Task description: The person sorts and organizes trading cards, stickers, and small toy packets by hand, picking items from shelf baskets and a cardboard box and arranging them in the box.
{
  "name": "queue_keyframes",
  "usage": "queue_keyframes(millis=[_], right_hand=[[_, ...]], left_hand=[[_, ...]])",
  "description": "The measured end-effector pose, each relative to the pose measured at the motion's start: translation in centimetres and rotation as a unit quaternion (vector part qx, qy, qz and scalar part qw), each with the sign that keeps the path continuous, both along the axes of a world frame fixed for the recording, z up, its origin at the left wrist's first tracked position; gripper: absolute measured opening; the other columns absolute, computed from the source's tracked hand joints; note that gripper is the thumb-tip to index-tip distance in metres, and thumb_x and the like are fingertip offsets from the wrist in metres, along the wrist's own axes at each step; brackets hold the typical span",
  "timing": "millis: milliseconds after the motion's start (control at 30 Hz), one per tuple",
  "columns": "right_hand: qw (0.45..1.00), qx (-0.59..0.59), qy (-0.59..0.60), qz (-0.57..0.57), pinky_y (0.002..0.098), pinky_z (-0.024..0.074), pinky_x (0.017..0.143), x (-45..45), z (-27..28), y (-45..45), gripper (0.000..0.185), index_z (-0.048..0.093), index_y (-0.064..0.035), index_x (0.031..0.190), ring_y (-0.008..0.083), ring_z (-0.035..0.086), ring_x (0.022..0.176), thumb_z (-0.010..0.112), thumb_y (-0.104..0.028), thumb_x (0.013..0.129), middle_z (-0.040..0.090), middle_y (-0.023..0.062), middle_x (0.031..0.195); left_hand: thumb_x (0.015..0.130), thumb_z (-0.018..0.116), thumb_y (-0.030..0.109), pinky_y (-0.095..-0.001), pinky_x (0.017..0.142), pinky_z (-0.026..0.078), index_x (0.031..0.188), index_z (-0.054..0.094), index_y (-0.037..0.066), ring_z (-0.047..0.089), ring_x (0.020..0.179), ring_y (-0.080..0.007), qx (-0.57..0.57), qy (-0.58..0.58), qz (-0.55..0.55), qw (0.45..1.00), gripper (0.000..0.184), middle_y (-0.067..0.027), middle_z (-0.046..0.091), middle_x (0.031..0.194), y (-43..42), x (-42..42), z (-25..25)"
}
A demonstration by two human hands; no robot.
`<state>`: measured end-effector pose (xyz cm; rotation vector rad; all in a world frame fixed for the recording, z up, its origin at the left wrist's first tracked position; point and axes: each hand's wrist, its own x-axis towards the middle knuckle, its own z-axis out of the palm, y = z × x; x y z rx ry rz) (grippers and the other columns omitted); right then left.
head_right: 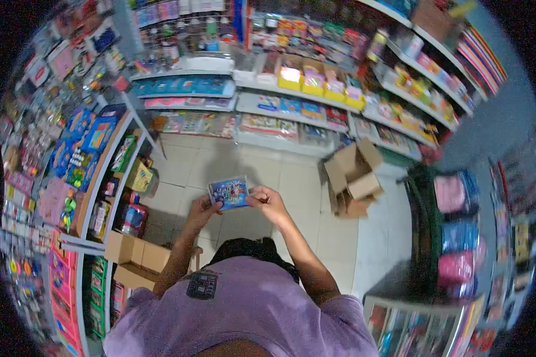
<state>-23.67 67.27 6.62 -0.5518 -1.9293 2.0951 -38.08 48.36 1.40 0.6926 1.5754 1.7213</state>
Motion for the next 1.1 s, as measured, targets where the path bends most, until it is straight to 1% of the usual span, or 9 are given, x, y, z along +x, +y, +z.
queue_keyframes(millis=[233,367,467,567,700,800,900,1000,1100], right_hand=[[0.971,0.035,-0.005,0.237,0.0272,0.0495,0.079,-13.6,0.5,5.1,0.035,0.057,0.0005,0.111,0.0142,0.061,0.085,0.069,-0.017,0.084,0.065,0.0097,0.093],[0.941,-0.006,0.009,0.338,0.0268,0.0495,0.077,-20.6,-1.4,2.9,0.035,0.056,-0.0004,0.111,0.0132,0.061,0.085,0.070,-0.017,0.084,0.064,0.0067,0.090],[0.904,0.057,0.025,0.423,0.0259,0.0494,0.075,-25.6,-2.1,0.1,0.034,0.055,0.0003,0.109,0.0128,0.061,0.082,0.070,-0.016,0.083,0.063,0.0059,0.088],[0.881,0.000,0.020,0.472,0.0260,0.0493,0.072,-31.4,-4.8,-3.3,0.032,0.055,0.0015,0.107,0.0124,0.061,0.080,0.070,-0.014,0.083,0.063,0.0057,0.089],[0.879,0.082,-0.009,0.471,0.0238,0.0465,0.067,-38.0,-1.4,-7.9,0.018,0.058,0.0000,0.096,0.0089,0.058,0.077,0.067,-0.009,0.084,0.063,0.0034,0.085],[0.874,0.022,-0.004,0.486,0.0228,0.0435,0.065,-43.5,-1.8,-11.3,0.013,0.059,-0.0019,0.092,0.0080,0.055,0.074,0.066,-0.009,0.084,0.061,0.0009,0.079],[0.862,-0.011,-0.031,0.506,0.0223,0.0430,0.066,-48.3,-3.2,-13.7,0.013,0.060,-0.0026,0.092,0.0080,0.055,0.072,0.066,-0.011,0.085,0.059,-0.0005,0.077],[0.839,-0.081,-0.093,0.530,0.0233,0.0435,0.064,-53.2,-5.7,-17.0,0.014,0.060,-0.0031,0.091,0.0080,0.053,0.069,0.065,-0.015,0.086,0.058,-0.0008,0.075],[0.833,-0.053,-0.171,0.523,0.0240,0.0440,0.064,-57.8,-9.7,-21.0,0.015,0.060,-0.0029,0.092,0.0083,0.052,0.067,0.066,-0.016,0.086,0.058,0.0001,0.077]], left_hand=[[0.088,0.061,0.008,-0.0244,0.069,0.049,0.102,0.062,-0.001,0.060,0.075,-0.0079,0.040,-0.045,0.247,0.967,0.016,-0.0021,0.068,0.090,0.5,-2.2,2.8],[0.088,0.062,0.008,-0.0234,0.069,0.048,0.099,0.064,0.001,0.060,0.075,-0.0069,-0.028,-0.053,0.367,0.928,0.014,-0.0017,0.068,0.088,-2.1,-3.7,1.8],[0.087,0.065,0.011,-0.0236,0.068,0.047,0.096,0.065,0.002,0.059,0.074,-0.0072,-0.047,-0.093,0.441,0.891,0.013,-0.0018,0.067,0.083,-3.6,-6.0,2.5],[0.086,0.066,0.013,-0.0236,0.067,0.046,0.095,0.064,0.003,0.059,0.073,-0.0076,-0.071,-0.046,0.459,0.885,0.014,-0.0011,0.066,0.082,-7.2,-10.9,-1.7],[0.086,0.066,0.014,-0.0240,0.066,0.047,0.097,0.064,0.003,0.057,0.076,-0.0074,-0.134,-0.011,0.486,0.863,0.015,-0.0011,0.066,0.085,-10.7,-17.2,-1.7],[0.087,0.067,0.019,-0.0233,0.066,0.045,0.102,0.061,0.002,0.055,0.074,-0.0070,0.005,-0.033,0.531,0.847,0.023,-0.0005,0.063,0.084,-12.1,-21.3,1.1],[0.086,0.067,0.022,-0.0242,0.071,0.046,0.107,0.058,0.004,0.057,0.078,-0.0089,-0.082,-0.012,0.525,0.847,0.029,-0.0001,0.062,0.083,-15.8,-24.4,-2.3],[0.087,0.066,0.021,-0.0256,0.081,0.044,0.110,0.056,0.004,0.055,0.090,-0.0113,-0.094,-0.039,0.595,0.797,0.030,-0.0042,0.060,0.096,-18.1,-25.9,-2.0],[0.090,0.063,0.020,-0.0268,0.089,0.041,0.118,0.053,0.004,0.051,0.102,-0.0129,-0.076,-0.076,0.646,0.756,0.033,-0.0053,0.056,0.110,-21.5,-26.8,-4.0]])
